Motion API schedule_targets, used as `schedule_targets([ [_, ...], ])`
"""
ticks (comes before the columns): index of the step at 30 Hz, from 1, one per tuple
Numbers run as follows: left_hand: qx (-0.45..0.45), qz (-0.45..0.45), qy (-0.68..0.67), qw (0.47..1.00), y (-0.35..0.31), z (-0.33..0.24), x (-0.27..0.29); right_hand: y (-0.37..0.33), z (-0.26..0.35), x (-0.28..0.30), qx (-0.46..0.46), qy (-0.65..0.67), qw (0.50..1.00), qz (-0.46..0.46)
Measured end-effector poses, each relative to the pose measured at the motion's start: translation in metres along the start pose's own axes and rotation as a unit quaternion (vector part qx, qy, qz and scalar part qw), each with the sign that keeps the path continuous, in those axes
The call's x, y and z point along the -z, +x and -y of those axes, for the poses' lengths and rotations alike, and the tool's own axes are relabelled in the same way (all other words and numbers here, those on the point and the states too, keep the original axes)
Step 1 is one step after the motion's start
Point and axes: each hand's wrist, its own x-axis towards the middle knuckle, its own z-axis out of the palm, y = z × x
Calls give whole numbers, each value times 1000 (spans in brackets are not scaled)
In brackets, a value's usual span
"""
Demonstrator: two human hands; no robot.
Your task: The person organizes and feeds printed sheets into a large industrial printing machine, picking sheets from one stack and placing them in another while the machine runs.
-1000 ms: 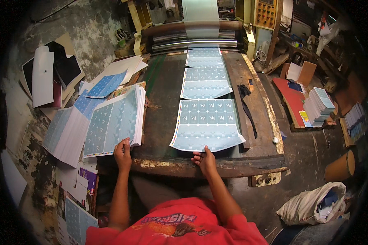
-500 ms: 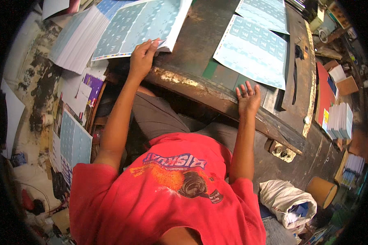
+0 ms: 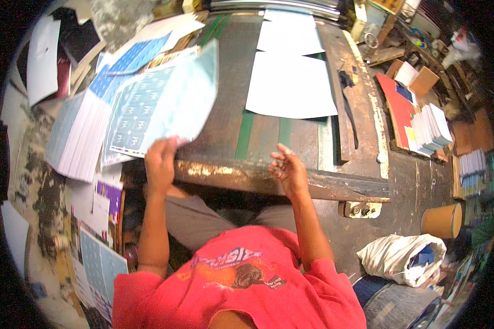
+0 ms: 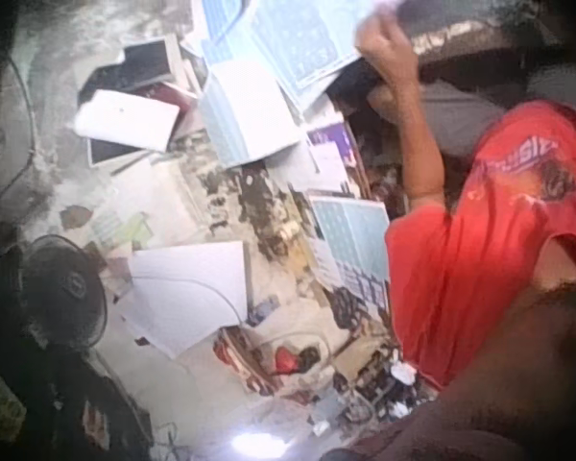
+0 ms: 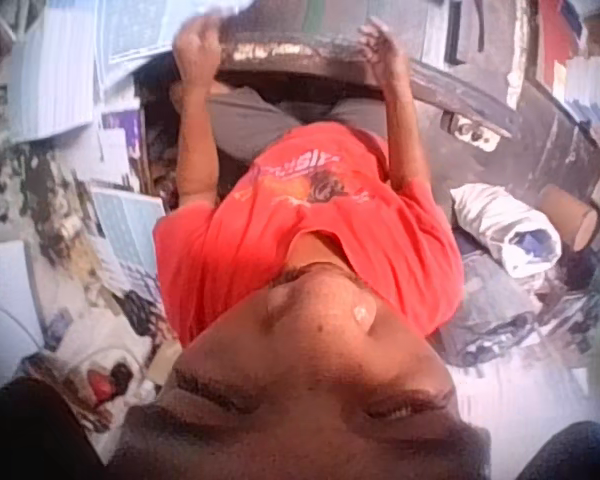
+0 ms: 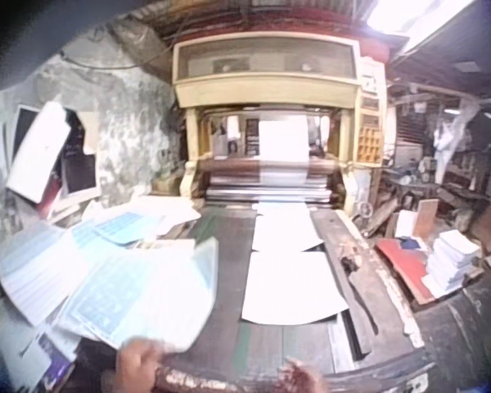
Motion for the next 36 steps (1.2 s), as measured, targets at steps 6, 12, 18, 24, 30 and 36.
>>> schedule_targets([
  [6,-148,249,-69,955,-16,-28,-8,-8,19,-40,-29,-15,994,109],
  [12,-109,109,106,982,-11,-5,-4,-23,-20,-1,-135,-24,990,-14],
  [18,-20,50,197,979,-12,42,-12,-63,-65,40,-167,-19,984,-62],
  [24,11,-15,165,986,-20,52,-17,-35,-46,38,-168,69,979,-96],
  [30,18,2,146,989,-15,48,-10,3,-15,28,-117,85,986,-87],
  [36,23,12,104,994,-19,53,-10,43,-27,27,-66,72,988,-121],
])
